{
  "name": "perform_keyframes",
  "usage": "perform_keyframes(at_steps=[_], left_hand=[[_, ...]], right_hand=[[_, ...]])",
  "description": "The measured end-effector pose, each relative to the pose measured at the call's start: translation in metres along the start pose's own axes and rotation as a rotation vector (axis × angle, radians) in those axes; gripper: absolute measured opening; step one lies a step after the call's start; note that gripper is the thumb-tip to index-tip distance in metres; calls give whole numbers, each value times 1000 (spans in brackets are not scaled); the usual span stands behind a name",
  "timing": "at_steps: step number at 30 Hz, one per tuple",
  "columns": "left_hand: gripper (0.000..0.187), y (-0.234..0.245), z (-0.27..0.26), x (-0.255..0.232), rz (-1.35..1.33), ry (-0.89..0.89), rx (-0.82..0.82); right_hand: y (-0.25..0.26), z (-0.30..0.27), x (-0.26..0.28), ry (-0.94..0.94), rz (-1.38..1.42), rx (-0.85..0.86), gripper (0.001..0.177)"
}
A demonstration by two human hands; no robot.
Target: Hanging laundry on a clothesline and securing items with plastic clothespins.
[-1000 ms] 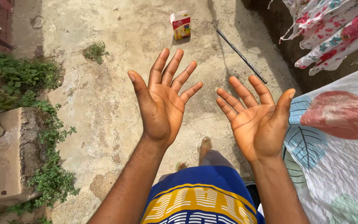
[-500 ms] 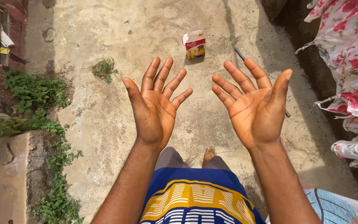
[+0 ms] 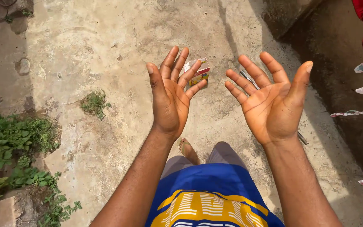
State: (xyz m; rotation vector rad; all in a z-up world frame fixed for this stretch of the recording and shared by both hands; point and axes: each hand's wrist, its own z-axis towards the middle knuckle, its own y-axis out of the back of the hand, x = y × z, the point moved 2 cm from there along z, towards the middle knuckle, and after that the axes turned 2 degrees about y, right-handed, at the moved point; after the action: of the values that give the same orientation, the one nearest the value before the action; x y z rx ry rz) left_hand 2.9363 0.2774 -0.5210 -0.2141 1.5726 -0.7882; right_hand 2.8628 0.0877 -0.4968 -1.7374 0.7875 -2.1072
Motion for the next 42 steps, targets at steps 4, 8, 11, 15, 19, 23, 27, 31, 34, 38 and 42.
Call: perform_keyframes(at_steps=[4,8,11,15,19,23,27,31,34,38,42], left_hand=[[101,29,95,5,109,50,16],[102,74,180,39,253,91,24],[102,113,248,77,402,86,38],[103,166,337,148,561,180,-13],[101,229,392,245,614,425,-134],[98,280,419,321,665,639,-204],[100,310,433,361,734,719,-201],[100,367,438,429,829,600,-118],[106,394,450,464,836,632,-129],[110,418,458,491,964,771,-102],[98,425,457,481,1181,737,-48]], right_hand=[[12,90,-27,-5,-64,-18,107],[57,181,-64,26,-152,-25,110],[113,260,-113,76,-167,53,107],[205,355,-222,16,-79,43,96],[283,403,-344,-171,-103,-177,89],[361,418,-450,-389,-202,-409,71],[422,415,-538,-522,-448,-475,54],[478,401,-618,-557,-705,-450,53],[505,397,-659,-461,-1258,-242,58],[519,399,-683,-816,-1514,-53,37],[506,412,-650,-882,-1515,40,22]])
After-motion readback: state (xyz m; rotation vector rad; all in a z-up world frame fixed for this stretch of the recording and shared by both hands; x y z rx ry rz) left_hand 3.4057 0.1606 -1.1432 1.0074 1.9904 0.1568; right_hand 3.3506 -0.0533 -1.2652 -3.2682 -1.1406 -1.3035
